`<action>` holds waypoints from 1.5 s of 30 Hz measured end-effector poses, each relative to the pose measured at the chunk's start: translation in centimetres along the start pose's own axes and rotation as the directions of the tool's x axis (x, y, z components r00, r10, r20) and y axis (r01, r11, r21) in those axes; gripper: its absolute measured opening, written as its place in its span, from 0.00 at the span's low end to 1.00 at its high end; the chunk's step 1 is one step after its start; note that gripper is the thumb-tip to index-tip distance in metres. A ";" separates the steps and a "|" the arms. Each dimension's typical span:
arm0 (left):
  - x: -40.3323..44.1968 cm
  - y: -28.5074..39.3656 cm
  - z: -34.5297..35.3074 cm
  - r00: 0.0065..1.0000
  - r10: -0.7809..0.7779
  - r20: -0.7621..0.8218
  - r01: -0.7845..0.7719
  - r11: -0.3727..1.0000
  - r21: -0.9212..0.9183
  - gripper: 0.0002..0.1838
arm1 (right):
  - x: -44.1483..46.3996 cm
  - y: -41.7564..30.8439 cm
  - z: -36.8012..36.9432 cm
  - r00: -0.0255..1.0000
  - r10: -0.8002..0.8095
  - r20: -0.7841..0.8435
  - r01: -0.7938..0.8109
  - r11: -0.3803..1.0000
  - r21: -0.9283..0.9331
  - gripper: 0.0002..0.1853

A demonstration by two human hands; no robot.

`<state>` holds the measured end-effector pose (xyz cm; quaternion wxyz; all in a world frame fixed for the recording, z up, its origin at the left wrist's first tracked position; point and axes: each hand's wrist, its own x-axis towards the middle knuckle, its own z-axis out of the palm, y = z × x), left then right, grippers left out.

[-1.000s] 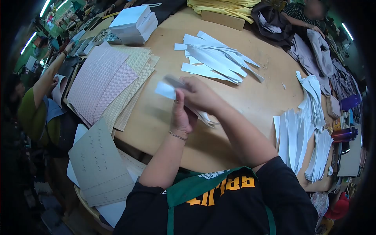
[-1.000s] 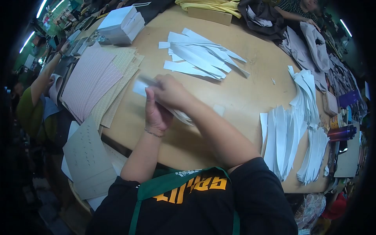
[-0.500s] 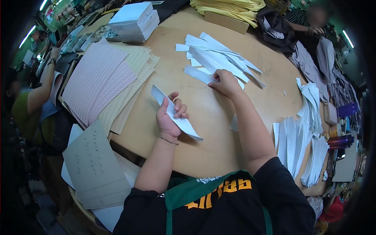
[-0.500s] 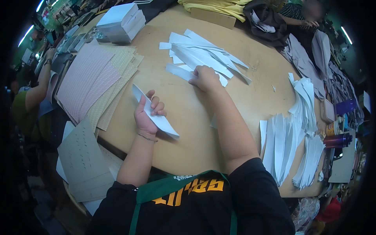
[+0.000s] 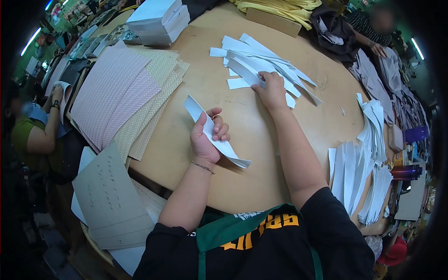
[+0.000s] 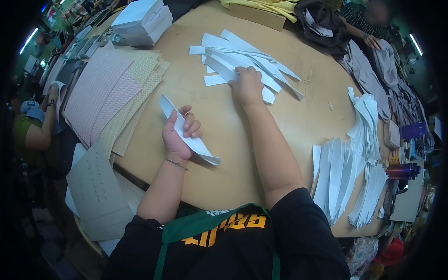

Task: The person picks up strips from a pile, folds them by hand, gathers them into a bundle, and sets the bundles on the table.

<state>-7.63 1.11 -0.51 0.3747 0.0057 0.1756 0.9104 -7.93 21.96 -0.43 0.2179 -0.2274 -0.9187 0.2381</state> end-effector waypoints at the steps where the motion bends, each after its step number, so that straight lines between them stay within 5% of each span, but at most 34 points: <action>1: 0.0 0.0 0.0 1.000 0.000 0.001 0.000 1.000 0.002 0.17 | 0.2 0.0 -0.1 1.000 0.018 0.022 -0.018 1.000 0.003 0.18; 10: 0.1 -0.1 0.0 0.999 0.015 -0.029 -0.014 1.000 0.010 0.17 | -0.4 -0.7 -0.5 0.995 -0.101 0.026 0.104 0.974 -0.201 0.13; 13: 0.1 -0.1 0.1 0.998 0.034 -0.043 -0.033 0.999 0.033 0.17 | -0.4 -0.9 -0.9 0.973 -0.226 0.035 0.229 0.963 -0.139 0.11; 15: 0.0 -0.2 0.0 0.996 0.049 -0.078 -0.046 0.998 0.043 0.18 | 0.4 -0.8 -1.2 0.972 -0.162 0.168 0.105 0.948 0.301 0.11; 16: 0.1 -0.2 -0.1 0.993 0.054 -0.107 -0.049 0.998 0.042 0.18 | 0.5 -2.0 -1.9 0.957 -0.150 0.247 0.007 0.868 0.496 0.12; 17: 0.2 -0.2 -0.2 0.989 0.057 -0.136 -0.052 0.998 0.041 0.18 | 0.6 -3.1 -3.2 0.907 -0.025 0.420 -0.269 0.734 0.624 0.11; 19: 0.2 -0.2 -0.4 0.988 0.065 -0.142 -0.056 0.996 0.066 0.18 | 0.5 -4.8 -4.8 0.880 -0.163 0.446 -0.378 0.327 0.866 0.11; 22: 0.2 -0.3 0.2 0.976 0.062 -0.209 -0.053 0.998 0.046 0.21 | -1.2 -8.0 -6.3 0.824 -0.186 0.535 -0.493 0.230 0.839 0.12; 24: -0.1 -0.3 1.8 0.961 0.077 -0.267 -0.069 0.997 0.042 0.26 | -2.0 -8.6 -4.7 0.759 -0.249 0.602 -0.543 0.269 0.796 0.13; 25: -0.2 -0.4 2.2 0.952 0.081 -0.295 -0.073 0.997 0.040 0.28 | -2.7 -8.3 -3.0 0.692 -0.152 0.706 -0.616 0.386 0.687 0.15; 26: 0.0 -0.6 0.4 0.993 0.110 -0.048 -0.109 0.994 0.023 0.35 | -4.4 -7.0 -0.2 0.766 -0.132 0.629 -0.260 0.832 0.490 0.17; 29: -0.5 -0.7 0.9 0.994 0.076 -0.077 -0.079 0.996 -0.037 0.36 | -6.0 -9.3 -2.3 0.813 -0.032 0.581 -0.222 0.906 0.360 0.15; 32: 0.2 -0.9 0.3 0.990 0.033 -0.136 -0.017 0.992 0.121 0.25 | -6.4 -9.6 -2.9 0.731 -0.275 0.624 0.172 0.960 0.221 0.13; 35: 0.3 -0.7 0.3 0.979 0.018 -0.202 0.002 0.995 0.100 0.14 | -4.7 -6.6 -3.8 0.713 -0.576 0.399 0.328 0.777 0.537 0.10; 37: -0.1 -0.5 0.1 0.975 0.035 -0.218 -0.023 0.998 0.058 0.12 | -1.6 -3.0 -3.3 0.933 -0.189 0.308 0.073 0.933 0.353 0.12; 39: 0.0 -0.5 0.2 0.980 0.037 -0.195 -0.028 0.999 0.044 0.11 | 0.6 -0.1 -3.0 0.992 -0.098 0.083 0.103 0.993 -0.058 0.15; 41: 0.4 -0.4 -1.2 0.999 0.007 -0.052 -0.007 1.000 0.002 0.12 | 0.7 1.3 -1.9 0.991 -0.092 0.092 0.105 0.983 -0.148 0.15; 45: 0.3 -0.4 -0.5 0.991 0.019 -0.131 -0.015 0.999 0.030 0.12 | 0.0 1.3 -1.5 0.998 -0.008 0.056 0.014 0.995 -0.098 0.16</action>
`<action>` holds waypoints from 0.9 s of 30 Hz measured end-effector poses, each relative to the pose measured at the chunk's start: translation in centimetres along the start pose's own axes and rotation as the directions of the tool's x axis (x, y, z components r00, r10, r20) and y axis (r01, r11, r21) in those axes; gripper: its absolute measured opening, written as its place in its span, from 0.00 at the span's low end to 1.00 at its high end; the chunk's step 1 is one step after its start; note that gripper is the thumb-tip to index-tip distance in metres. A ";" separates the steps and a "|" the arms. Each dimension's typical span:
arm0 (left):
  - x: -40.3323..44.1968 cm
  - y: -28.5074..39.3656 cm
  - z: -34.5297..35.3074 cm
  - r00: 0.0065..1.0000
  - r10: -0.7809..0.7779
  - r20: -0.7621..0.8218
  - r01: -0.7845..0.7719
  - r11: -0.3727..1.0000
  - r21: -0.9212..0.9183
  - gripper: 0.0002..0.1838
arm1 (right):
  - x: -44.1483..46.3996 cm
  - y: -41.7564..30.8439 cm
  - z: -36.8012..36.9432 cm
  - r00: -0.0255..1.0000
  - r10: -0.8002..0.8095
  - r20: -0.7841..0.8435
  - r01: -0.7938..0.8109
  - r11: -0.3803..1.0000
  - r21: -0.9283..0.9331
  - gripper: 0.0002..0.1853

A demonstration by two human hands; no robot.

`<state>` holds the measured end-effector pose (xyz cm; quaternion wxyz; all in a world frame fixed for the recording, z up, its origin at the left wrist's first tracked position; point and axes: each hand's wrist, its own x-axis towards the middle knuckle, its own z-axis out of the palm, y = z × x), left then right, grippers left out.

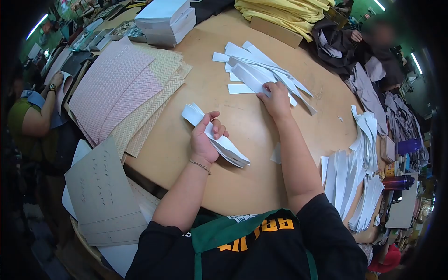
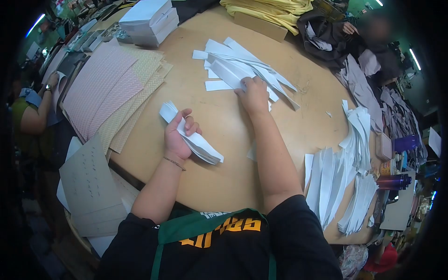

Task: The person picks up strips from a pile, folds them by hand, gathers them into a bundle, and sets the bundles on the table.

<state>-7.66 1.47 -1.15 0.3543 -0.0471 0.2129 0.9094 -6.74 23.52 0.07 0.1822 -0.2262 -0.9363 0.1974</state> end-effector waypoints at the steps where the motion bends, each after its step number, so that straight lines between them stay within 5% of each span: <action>1: -0.1 0.0 0.1 1.000 0.000 -0.008 0.000 1.000 0.001 0.12 | -0.2 -0.1 0.1 0.999 -0.026 -0.027 0.026 1.000 -0.001 0.15; 6: -0.1 0.0 0.4 1.000 0.007 -0.019 -0.007 0.999 0.044 0.12 | -0.8 -0.1 0.3 0.982 -0.140 -0.130 0.139 0.990 -0.019 0.14; 15: 0.1 -0.1 -0.3 1.000 0.009 0.020 -0.010 1.000 0.022 0.13 | -0.2 -0.5 0.2 0.999 0.049 -0.010 -0.049 0.998 0.045 0.17; 18: 0.0 -0.1 0.1 1.000 0.021 0.001 -0.021 0.999 0.034 0.13 | 0.6 -0.6 -0.3 0.983 0.117 0.139 -0.127 0.990 0.067 0.21; 27: 0.0 -0.2 0.1 1.000 0.030 -0.006 -0.030 0.998 0.052 0.13 | -0.6 -1.0 0.4 0.997 -0.004 -0.082 0.006 1.000 0.024 0.12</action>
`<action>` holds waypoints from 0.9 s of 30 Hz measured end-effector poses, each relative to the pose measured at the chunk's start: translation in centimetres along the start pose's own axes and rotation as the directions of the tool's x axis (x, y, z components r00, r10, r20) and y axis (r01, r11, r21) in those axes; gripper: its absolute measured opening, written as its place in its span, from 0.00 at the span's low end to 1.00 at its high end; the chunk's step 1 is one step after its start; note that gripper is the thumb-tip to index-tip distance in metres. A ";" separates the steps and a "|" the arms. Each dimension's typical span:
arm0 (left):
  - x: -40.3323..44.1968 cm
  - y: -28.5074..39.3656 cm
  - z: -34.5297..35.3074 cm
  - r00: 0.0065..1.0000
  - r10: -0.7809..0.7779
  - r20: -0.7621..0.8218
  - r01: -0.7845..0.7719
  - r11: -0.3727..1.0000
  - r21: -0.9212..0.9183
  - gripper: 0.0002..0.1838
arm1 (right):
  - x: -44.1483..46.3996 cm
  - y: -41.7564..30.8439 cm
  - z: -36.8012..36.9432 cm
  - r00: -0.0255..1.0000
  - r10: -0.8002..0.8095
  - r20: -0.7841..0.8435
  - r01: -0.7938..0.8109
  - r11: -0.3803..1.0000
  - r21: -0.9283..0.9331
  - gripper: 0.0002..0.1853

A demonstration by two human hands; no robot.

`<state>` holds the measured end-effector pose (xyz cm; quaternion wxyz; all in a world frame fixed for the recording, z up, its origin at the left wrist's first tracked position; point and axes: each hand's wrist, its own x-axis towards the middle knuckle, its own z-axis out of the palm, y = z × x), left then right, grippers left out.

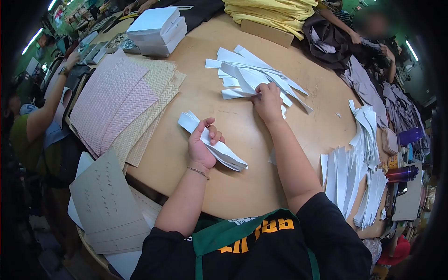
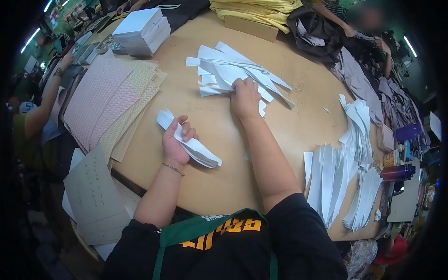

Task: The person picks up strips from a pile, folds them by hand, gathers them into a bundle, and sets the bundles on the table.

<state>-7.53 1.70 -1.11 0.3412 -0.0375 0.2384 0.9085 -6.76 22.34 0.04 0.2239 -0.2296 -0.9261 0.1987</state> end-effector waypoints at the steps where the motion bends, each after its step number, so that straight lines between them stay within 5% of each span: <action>1: 0.0 0.0 -0.1 1.000 -0.011 0.006 0.011 1.000 -0.011 0.13 | -0.1 -0.1 -0.1 0.998 -0.055 0.007 0.055 0.998 -0.029 0.11; 3: 0.0 0.1 -0.2 0.999 -0.030 0.019 0.031 0.999 -0.034 0.13 | -0.3 -0.5 -0.6 0.986 -0.165 0.025 0.167 0.982 -0.086 0.09; 6: 0.0 0.1 -0.2 0.999 -0.030 0.023 0.031 0.999 -0.028 0.15 | 0.9 -1.4 -0.6 0.941 -0.147 0.303 0.032 0.934 0.355 0.08; 9: 0.0 0.2 0.0 0.999 -0.032 -0.003 0.031 0.998 -0.060 0.17 | 0.9 -5.4 -0.9 0.931 -0.279 0.236 -0.057 0.528 0.847 0.09; 12: -0.4 0.3 0.5 0.999 0.042 -0.032 -0.044 0.997 -0.063 0.25 | -0.7 -9.9 -3.3 0.882 -0.243 0.404 -0.316 0.333 0.889 0.10; 15: -0.8 0.3 1.8 0.984 0.149 -0.097 -0.154 0.987 -0.053 0.32 | -3.0 -9.9 -1.1 0.682 -0.163 0.713 -0.520 0.576 0.630 0.13; 17: -1.0 0.0 2.4 0.963 0.218 -0.156 -0.227 0.973 -0.038 0.37 | -4.9 -10.2 -1.2 0.813 -0.204 0.546 -0.106 0.869 0.483 0.16; 22: -0.2 0.0 0.1 0.992 -0.038 -0.121 0.028 0.996 -0.080 0.13 | -5.6 -10.1 -2.2 0.783 -0.362 0.506 0.146 0.898 0.416 0.16; 24: 0.1 -0.1 -1.1 0.997 -0.045 -0.069 0.039 0.996 -0.082 0.11 | -5.7 -9.2 -3.3 0.762 -0.423 0.489 0.258 0.892 0.370 0.16; 25: 0.0 0.0 -1.2 0.998 -0.044 -0.046 0.040 0.996 -0.084 0.10 | -4.4 -8.2 -4.4 0.718 -0.510 0.474 0.267 0.830 0.490 0.15; 27: -0.1 -0.1 0.2 0.984 0.070 -0.164 -0.079 0.996 -0.048 0.07 | -1.1 -5.1 -4.1 0.871 -0.192 0.452 -0.067 0.865 0.497 0.12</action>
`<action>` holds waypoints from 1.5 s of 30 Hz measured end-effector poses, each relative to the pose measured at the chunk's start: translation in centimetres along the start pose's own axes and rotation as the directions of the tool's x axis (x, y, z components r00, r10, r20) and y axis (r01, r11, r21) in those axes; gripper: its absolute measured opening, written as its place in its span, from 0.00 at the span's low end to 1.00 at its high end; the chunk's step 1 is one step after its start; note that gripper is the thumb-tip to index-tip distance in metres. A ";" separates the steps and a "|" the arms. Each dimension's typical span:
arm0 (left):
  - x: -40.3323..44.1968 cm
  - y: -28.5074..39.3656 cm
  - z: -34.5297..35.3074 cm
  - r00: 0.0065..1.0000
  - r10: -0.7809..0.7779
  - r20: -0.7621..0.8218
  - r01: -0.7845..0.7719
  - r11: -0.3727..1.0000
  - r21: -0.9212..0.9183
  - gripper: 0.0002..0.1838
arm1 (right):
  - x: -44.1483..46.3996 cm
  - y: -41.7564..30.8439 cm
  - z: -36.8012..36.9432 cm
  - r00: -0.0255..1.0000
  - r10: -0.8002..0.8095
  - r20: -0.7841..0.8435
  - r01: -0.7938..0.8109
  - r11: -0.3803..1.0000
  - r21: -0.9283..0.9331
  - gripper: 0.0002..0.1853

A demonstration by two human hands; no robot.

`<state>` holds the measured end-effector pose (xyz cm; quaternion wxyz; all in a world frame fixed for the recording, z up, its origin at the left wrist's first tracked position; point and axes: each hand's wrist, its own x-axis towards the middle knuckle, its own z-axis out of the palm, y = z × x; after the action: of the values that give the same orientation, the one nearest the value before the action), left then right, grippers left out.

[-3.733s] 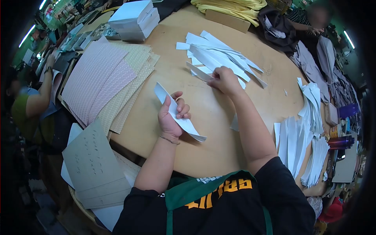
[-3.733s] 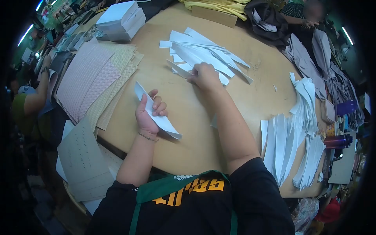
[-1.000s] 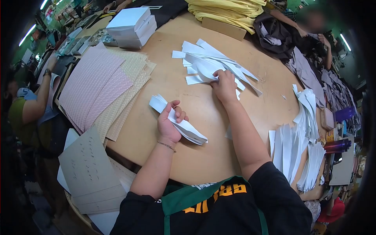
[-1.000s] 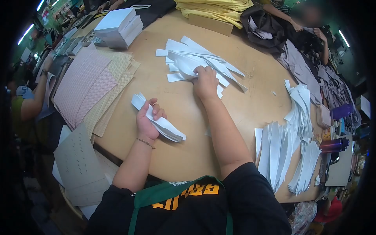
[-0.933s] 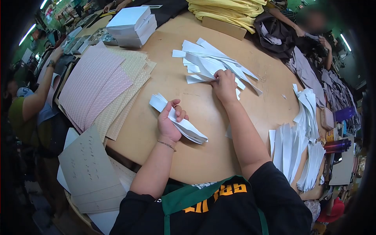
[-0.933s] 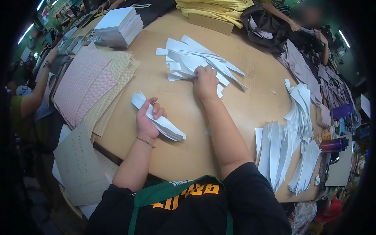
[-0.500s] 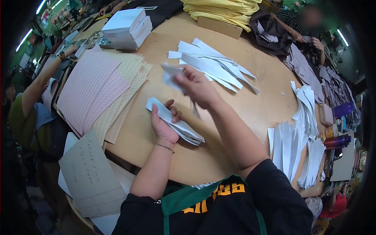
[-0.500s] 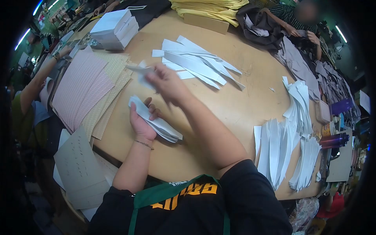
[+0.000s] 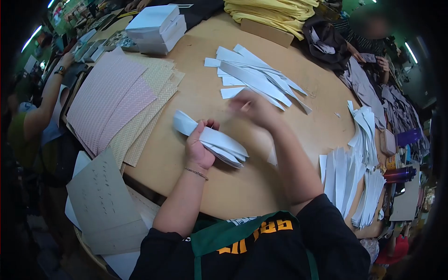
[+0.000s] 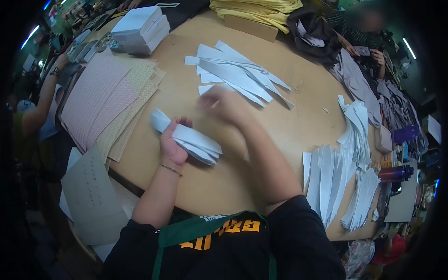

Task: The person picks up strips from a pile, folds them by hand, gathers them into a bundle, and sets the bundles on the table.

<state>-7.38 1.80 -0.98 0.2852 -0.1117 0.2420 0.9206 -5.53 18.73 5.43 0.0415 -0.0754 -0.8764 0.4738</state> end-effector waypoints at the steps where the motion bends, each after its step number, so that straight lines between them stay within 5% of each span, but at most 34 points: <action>1: -0.3 0.3 0.4 1.000 -0.004 0.017 0.004 1.000 0.004 0.07 | 1.8 2.4 -1.4 0.966 -0.068 -0.249 0.043 0.994 -0.103 0.12; 2: -0.5 0.4 0.7 0.999 -0.011 0.039 0.011 1.000 0.009 0.07 | 3.2 4.3 -2.8 0.912 -0.142 -0.385 0.026 0.956 -0.292 0.13; 6: -0.1 0.5 0.0 0.959 -0.108 0.261 0.135 0.987 -0.089 0.07 | 4.8 7.3 -4.2 0.938 -0.120 -0.324 -0.123 0.760 -0.638 0.15; 10: -0.2 0.7 0.1 0.972 -0.107 0.209 0.129 0.987 -0.094 0.07 | 5.1 8.1 -3.4 0.911 -0.117 -0.395 -0.139 0.815 -0.563 0.15; 16: -0.1 0.6 0.2 0.972 -0.118 0.205 0.140 0.985 -0.097 0.07 | 4.1 8.3 -2.4 0.852 -0.342 -0.397 -0.036 0.718 -0.696 0.14; 25: -0.1 0.6 0.0 0.976 -0.111 0.185 0.128 0.988 -0.085 0.07 | 4.5 7.0 -2.5 0.901 -0.078 -0.427 -0.208 0.785 -0.583 0.11; 34: 0.0 0.6 -0.1 0.970 -0.116 0.215 0.138 0.987 -0.087 0.07 | 3.8 8.9 -1.0 0.768 -0.474 -0.431 0.055 0.719 -0.693 0.10; 40: -0.2 0.7 0.0 0.973 -0.110 0.205 0.129 0.988 -0.084 0.07 | 3.6 9.0 -1.0 0.817 -0.414 -0.402 0.056 0.751 -0.658 0.10; 45: -0.1 0.6 0.1 0.974 -0.105 0.202 0.122 0.990 -0.073 0.07 | 4.1 8.9 -1.1 0.876 -0.197 -0.441 -0.099 0.821 -0.563 0.12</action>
<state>-7.65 1.38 -0.63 0.3550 -0.0456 0.1663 0.9188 -8.55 25.13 -1.36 0.2455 -0.1761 -0.9405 0.1552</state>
